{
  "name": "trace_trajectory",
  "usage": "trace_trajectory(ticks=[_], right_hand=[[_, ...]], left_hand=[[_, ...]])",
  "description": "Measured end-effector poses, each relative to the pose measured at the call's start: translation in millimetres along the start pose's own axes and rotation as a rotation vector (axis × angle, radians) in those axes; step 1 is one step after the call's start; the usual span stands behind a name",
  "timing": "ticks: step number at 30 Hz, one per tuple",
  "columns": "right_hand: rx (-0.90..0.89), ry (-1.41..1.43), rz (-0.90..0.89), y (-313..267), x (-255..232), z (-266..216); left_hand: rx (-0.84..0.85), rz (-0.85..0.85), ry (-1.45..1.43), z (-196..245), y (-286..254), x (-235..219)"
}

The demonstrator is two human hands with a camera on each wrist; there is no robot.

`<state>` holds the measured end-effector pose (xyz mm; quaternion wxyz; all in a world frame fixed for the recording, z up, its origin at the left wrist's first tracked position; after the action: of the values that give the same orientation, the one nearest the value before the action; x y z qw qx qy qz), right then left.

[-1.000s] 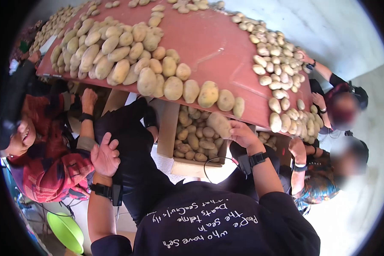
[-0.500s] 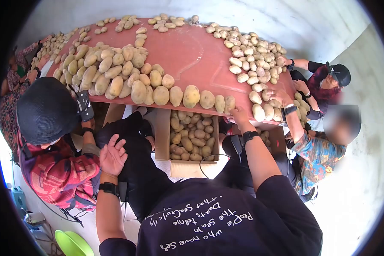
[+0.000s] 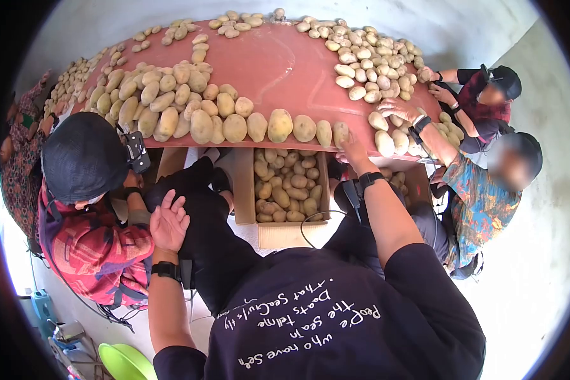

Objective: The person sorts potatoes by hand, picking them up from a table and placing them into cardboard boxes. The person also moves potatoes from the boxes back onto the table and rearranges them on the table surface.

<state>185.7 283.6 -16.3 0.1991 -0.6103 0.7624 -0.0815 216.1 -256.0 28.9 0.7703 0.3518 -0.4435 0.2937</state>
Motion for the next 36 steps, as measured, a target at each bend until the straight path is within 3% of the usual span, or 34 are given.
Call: trace_trajectory(ticks=[5, 8, 11, 12, 13, 14, 15, 18, 20, 21, 24, 28, 32, 36], right_hand=[[-0.018, 0.004, -0.011, -4, 6, -5], [0.09, 0.039, 0.042, 3, 1, 9], [-0.064, 0.46, 0.411, -36, 31, 10], [-0.033, 0.482, 0.376, -61, 47, 1], [-0.064, 0.319, 0.225, -61, 57, 31], [0.019, 0.364, 0.023, -75, 71, 46], [-0.076, 0.509, -0.409, -79, 78, 82], [0.393, -0.012, -0.987, -122, 110, 98], [0.448, -0.344, -1.239, -142, 118, 75], [0.514, -0.26, -1.251, -133, 119, 97], [0.546, 0.038, -0.874, -115, 111, 104], [0.55, 0.13, -0.627, -94, 107, 111], [0.707, 0.295, -0.623, -93, 111, 120], [0.68, 0.452, -0.615, -93, 115, 121]], left_hand=[[0.006, 0.018, -0.005, -3, 1, 1], [0.002, 0.01, 0.016, -5, -1, 2], [-0.003, 0.004, 0.019, -4, -2, 3], [-0.001, 0.006, 0.015, -4, -2, 4], [-0.001, 0.011, 0.012, -4, -3, 4], [-0.002, 0.014, 0.009, -3, -3, 3], [-0.003, 0.015, 0.008, -4, -3, 4], [-0.019, 0.011, 0.0, -2, 0, 2], [-0.022, -0.01, -0.005, -4, 3, 1], [-0.025, -0.016, -0.007, -4, 3, 0], [-0.029, -0.011, -0.004, -2, 2, -2], [0.0, 0.077, -0.002, 0, 2, -3], [0.007, 0.093, 0.019, 0, 2, -4], [0.013, 0.096, 0.02, 1, 3, -7]])
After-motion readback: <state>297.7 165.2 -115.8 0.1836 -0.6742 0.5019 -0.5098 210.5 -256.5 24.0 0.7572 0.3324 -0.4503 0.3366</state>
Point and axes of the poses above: each hand's wrist, its own y-axis towards the middle knuckle, its own x-axis out of the palm, z = x × y, the point moved 1 cm from there along y, towards the middle knuckle, and after that the axes turned 10 degrees about -z, right-handed, at the moved point
